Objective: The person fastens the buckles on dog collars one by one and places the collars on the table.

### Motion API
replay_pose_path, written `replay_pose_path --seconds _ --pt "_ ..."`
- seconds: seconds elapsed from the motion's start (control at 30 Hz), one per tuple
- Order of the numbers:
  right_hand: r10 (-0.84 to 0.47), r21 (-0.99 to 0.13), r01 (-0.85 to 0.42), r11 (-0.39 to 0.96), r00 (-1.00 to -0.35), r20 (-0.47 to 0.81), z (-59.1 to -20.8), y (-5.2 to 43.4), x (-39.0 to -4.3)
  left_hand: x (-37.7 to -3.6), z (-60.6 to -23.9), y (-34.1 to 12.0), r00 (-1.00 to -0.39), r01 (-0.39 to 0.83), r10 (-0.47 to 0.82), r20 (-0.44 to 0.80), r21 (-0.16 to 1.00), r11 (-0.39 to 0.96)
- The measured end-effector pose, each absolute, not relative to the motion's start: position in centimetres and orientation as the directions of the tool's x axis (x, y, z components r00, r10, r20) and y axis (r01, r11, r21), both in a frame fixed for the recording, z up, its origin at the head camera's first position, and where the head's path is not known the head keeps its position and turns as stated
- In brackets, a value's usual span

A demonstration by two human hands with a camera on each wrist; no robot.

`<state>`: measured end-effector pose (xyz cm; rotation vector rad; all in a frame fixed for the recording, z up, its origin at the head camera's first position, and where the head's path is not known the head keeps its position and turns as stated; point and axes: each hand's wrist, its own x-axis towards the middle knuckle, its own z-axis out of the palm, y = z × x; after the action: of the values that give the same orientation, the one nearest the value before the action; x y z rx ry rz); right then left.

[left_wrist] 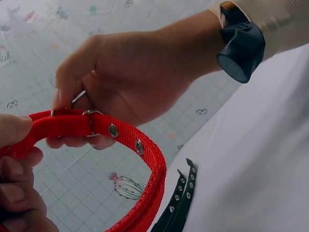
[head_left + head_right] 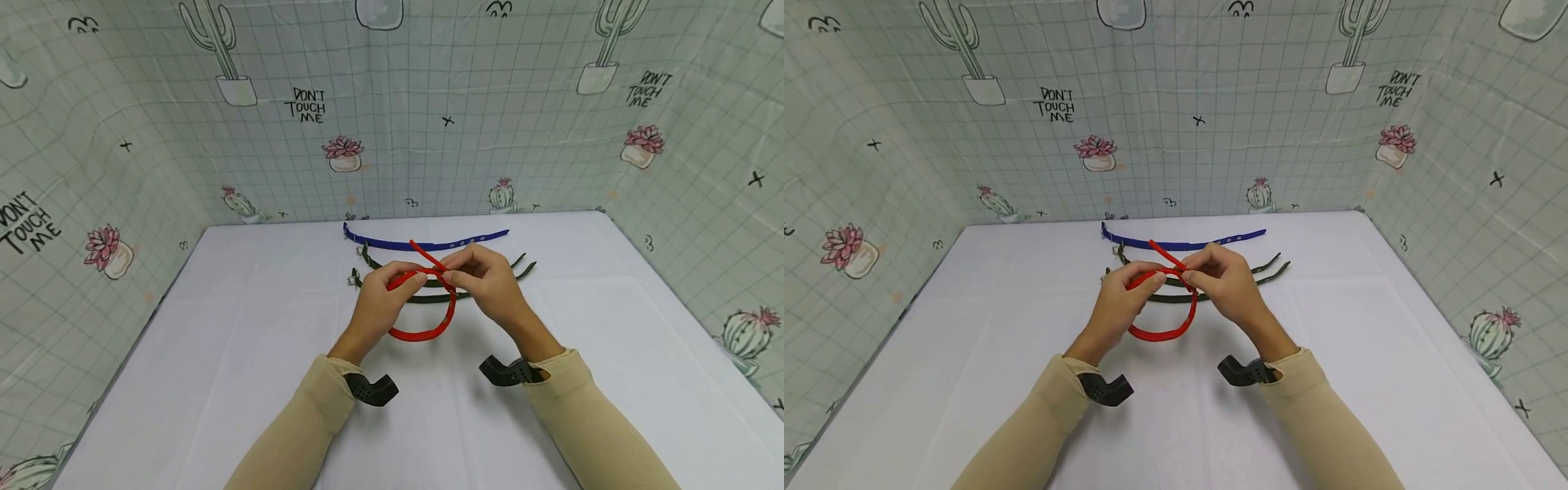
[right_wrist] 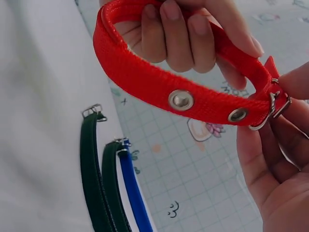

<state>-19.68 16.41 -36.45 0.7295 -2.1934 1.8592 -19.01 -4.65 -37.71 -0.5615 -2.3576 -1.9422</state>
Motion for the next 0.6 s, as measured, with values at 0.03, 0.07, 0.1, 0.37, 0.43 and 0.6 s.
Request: replay_pose_path --seconds 0.03,0.07,0.1,0.37,0.43,0.6 --pt "-0.249 -0.876 -0.47 0.111 -0.866 0.433 -36.45 16.38 -19.66 -18.98 -37.69 -4.66 -0.934 0.302 0.249 0.257 0.939 0.163" --pt "-0.246 -0.873 -0.471 0.127 -0.867 0.432 -36.46 16.35 -19.65 -18.97 -37.7 -4.67 -0.934 0.307 0.247 0.26 0.936 0.174" --pt "-0.244 -0.87 -0.471 0.143 -0.869 0.43 -36.5 16.32 -19.63 -18.97 -37.73 -4.69 -0.933 0.312 0.247 0.263 0.931 0.187" --pt "-0.268 -0.795 -0.555 0.245 -0.827 0.495 -36.58 15.9 -19.37 -18.82 -37.79 -4.68 -0.918 0.367 0.269 0.293 0.884 0.289" --pt "-0.266 -0.781 -0.574 0.246 -0.815 0.515 -36.59 15.89 -19.42 -18.83 -37.78 -4.65 -0.912 0.38 0.277 0.303 0.877 0.294" --pt "-0.27 -0.761 -0.614 0.21 -0.784 0.558 -36.76 15.94 -19.52 -18.72 -37.85 -4.65 -0.911 0.384 0.274 0.307 0.875 0.296"
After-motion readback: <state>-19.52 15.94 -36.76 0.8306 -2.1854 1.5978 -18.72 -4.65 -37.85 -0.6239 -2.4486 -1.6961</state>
